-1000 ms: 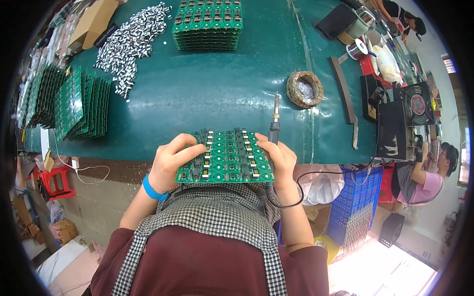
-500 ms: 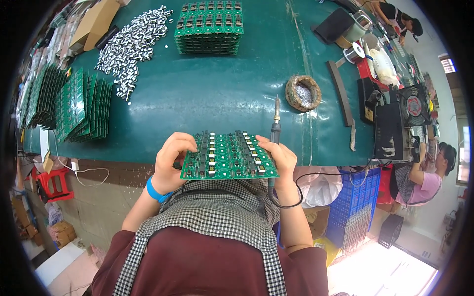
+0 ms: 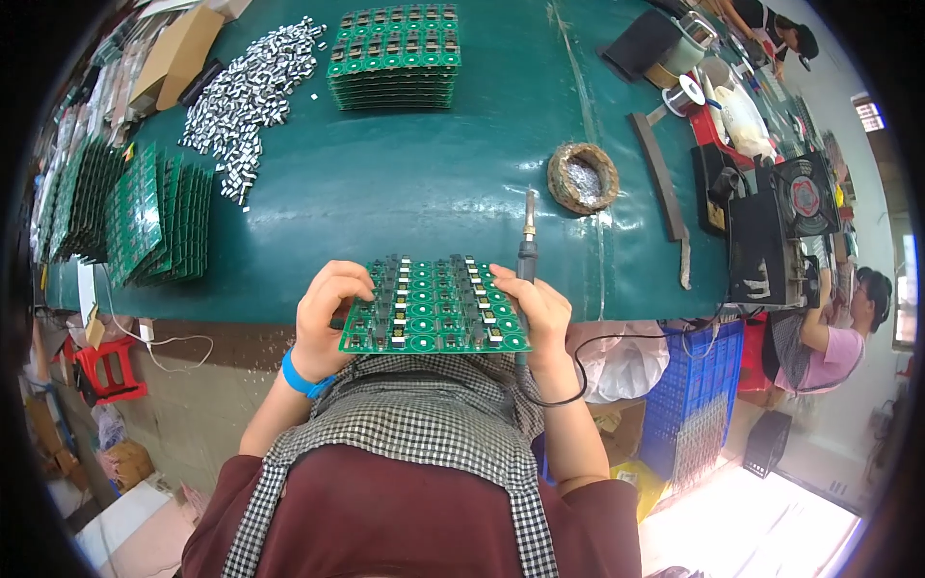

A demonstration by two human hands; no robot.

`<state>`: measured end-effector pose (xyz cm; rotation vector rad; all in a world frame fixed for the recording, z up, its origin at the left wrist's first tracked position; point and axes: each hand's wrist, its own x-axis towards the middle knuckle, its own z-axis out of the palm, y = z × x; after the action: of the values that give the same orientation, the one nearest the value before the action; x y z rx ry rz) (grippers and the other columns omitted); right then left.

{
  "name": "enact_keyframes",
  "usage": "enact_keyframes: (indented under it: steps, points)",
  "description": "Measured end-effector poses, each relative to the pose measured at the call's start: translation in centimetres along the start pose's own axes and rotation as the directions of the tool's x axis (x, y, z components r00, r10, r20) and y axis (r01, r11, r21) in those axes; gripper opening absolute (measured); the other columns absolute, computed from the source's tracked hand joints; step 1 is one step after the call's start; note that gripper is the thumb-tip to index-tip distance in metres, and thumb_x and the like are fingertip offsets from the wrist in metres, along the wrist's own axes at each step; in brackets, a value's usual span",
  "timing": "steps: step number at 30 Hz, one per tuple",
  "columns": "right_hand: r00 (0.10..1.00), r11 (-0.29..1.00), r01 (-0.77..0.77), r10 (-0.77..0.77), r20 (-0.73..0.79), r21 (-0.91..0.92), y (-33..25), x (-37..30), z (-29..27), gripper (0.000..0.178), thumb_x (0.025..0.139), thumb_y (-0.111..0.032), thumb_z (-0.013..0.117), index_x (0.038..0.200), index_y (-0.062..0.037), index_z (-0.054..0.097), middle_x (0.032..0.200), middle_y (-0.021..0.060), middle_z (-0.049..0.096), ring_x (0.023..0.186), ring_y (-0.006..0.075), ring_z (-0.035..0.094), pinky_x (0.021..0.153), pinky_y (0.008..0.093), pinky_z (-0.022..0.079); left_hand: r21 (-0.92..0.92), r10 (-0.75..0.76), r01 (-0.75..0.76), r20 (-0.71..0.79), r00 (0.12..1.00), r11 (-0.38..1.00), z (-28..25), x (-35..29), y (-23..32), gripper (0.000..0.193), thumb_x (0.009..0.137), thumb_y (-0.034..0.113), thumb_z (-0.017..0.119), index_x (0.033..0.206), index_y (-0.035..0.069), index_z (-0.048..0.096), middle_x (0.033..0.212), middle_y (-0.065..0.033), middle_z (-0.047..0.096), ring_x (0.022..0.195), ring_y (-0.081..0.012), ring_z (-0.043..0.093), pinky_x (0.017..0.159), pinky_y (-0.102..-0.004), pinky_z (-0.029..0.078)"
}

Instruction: The person solders electronic components onto a printed circuit board using a soldering iron and solder wire.

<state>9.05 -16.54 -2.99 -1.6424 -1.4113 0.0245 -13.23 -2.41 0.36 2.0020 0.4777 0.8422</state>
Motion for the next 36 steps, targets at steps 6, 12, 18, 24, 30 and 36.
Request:
enact_keyframes:
  steps: [6,12,18,24,30,36]
  points:
    - [0.998,0.998,0.054,-0.053,0.019,-0.023,-0.3,0.6,0.2,0.029,0.064,0.002,0.066,0.092,-0.004,0.063,0.09,0.0119,0.07,0.069,0.0214,0.067,0.06,0.0289,0.051,0.039,0.03,-0.028,-0.056,0.998,0.999,-0.1,0.2,-0.4,0.026,0.067,-0.006,0.067,0.088,0.004,0.055,0.094,-0.0068,0.056,0.066,-0.0126,0.051,0.053,-0.0232,0.04]
    - [0.998,0.997,0.06,-0.058,0.038,-0.04,-0.2,0.5,0.0,0.029,0.067,0.003,0.068,0.095,-0.0049,0.062,0.094,0.0128,0.07,0.072,0.0238,0.068,0.061,0.0309,0.053,0.05,0.006,-0.003,-0.055,0.998,0.999,0.0,0.1,-0.5,0.025,0.068,-0.007,0.066,0.087,0.004,0.054,0.094,-0.007,0.055,0.07,-0.0128,0.052,0.054,-0.0229,0.04]
    - [0.995,0.994,0.103,-0.103,0.016,-0.03,-0.1,0.6,0.0,0.026,0.068,0.002,0.067,0.093,-0.0019,0.062,0.093,0.0143,0.071,0.068,0.0185,0.065,0.056,0.0252,0.048,0.068,0.006,-0.002,-0.063,0.998,0.998,0.1,0.0,-0.4,0.024,0.068,-0.007,0.064,0.086,0.004,0.054,0.094,-0.0077,0.055,0.072,-0.0139,0.052,0.056,-0.0234,0.041]
    - [0.998,0.999,0.033,-0.033,0.048,0.004,-0.9,1.5,-0.6,0.033,0.069,0.004,0.067,0.099,-0.0064,0.06,0.098,0.0095,0.069,0.079,0.0249,0.067,0.066,0.0322,0.054,0.066,0.002,0.003,-0.068,0.998,0.998,0.2,-0.3,-0.2,0.024,0.067,-0.005,0.066,0.086,0.004,0.054,0.094,-0.0097,0.056,0.077,-0.0196,0.055,0.062,-0.0266,0.045]
    - [0.989,0.981,-0.03,0.001,0.15,0.191,-1.9,1.9,-0.9,0.023,0.078,-0.001,0.061,0.101,-0.0036,0.057,0.102,0.0133,0.069,0.093,0.0257,0.067,0.081,0.0329,0.053,0.08,-0.004,0.009,-0.058,0.998,0.997,0.2,-0.4,-0.3,0.024,0.068,-0.003,0.066,0.086,0.004,0.054,0.094,-0.0107,0.056,0.078,-0.0218,0.056,0.064,-0.0283,0.046]
    - [0.99,0.983,-0.025,0.0,0.138,0.179,-1.7,1.8,-0.9,0.024,0.076,0.0,0.063,0.1,-0.0032,0.058,0.099,0.0115,0.07,0.091,0.0239,0.068,0.078,0.0308,0.054,0.088,0.006,-0.002,-0.054,0.999,0.996,0.2,-0.2,-0.2,0.023,0.068,-0.004,0.065,0.087,0.003,0.053,0.094,-0.011,0.056,0.079,-0.0225,0.056,0.065,-0.0288,0.046]
